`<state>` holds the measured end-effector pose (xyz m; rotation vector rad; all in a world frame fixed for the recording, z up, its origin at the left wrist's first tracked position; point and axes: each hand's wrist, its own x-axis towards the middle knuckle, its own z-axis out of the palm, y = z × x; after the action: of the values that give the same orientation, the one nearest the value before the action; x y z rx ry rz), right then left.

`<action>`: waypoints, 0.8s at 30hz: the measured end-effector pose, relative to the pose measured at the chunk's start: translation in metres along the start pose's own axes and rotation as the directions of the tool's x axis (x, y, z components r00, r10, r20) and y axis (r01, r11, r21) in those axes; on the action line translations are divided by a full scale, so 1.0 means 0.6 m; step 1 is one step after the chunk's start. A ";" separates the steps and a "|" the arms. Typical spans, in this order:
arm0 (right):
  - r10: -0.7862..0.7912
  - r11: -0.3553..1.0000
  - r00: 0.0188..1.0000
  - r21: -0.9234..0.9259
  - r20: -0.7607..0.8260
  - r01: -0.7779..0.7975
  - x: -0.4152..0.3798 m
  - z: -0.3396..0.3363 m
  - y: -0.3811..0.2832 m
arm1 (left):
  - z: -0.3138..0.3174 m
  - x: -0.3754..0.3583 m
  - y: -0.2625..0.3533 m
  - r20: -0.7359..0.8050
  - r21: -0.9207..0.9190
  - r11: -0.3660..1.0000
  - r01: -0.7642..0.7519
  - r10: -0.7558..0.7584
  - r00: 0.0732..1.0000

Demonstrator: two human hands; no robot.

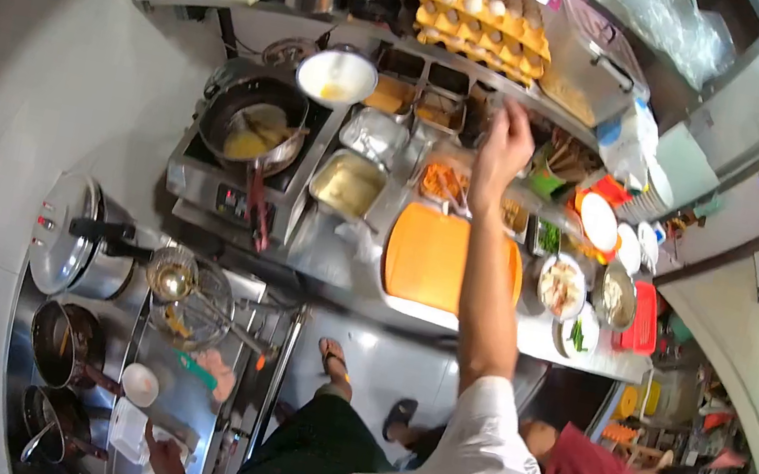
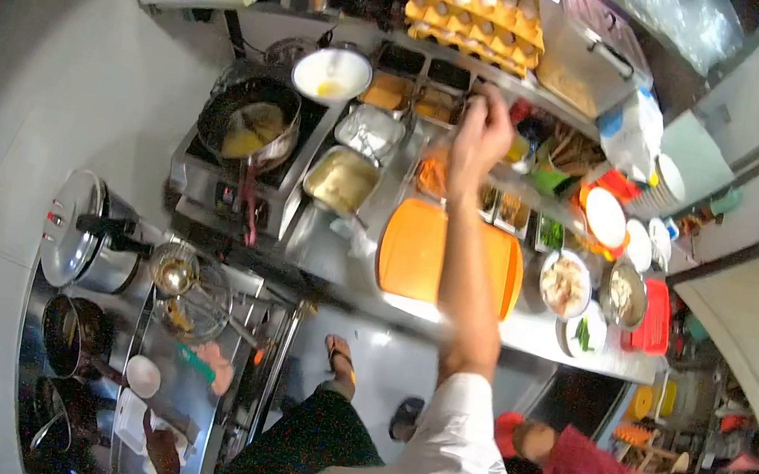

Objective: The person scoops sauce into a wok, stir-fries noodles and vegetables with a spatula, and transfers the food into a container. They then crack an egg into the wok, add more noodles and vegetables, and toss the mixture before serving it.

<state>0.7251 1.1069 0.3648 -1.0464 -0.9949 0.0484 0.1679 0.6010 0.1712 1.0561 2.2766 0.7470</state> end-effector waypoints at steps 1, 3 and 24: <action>0.057 0.969 0.998 -0.243 0.028 -0.049 0.085 0.021 0.041 | 0.019 0.002 0.005 -0.017 -0.014 0.999 0.040 -0.041 0.999; -0.120 0.866 0.981 -0.467 0.149 0.177 0.233 0.069 0.100 | 0.052 -0.003 -0.024 -0.045 -0.037 0.992 0.122 -0.124 0.991; -0.141 0.900 0.822 -0.274 0.552 0.339 0.470 0.186 0.203 | 0.117 -0.067 0.110 -0.065 -0.124 0.948 0.293 -0.302 0.951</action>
<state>0.8604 1.3827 0.4757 -1.2646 -1.6827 -0.0713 0.2697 0.6233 0.1734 0.6195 2.3609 0.7928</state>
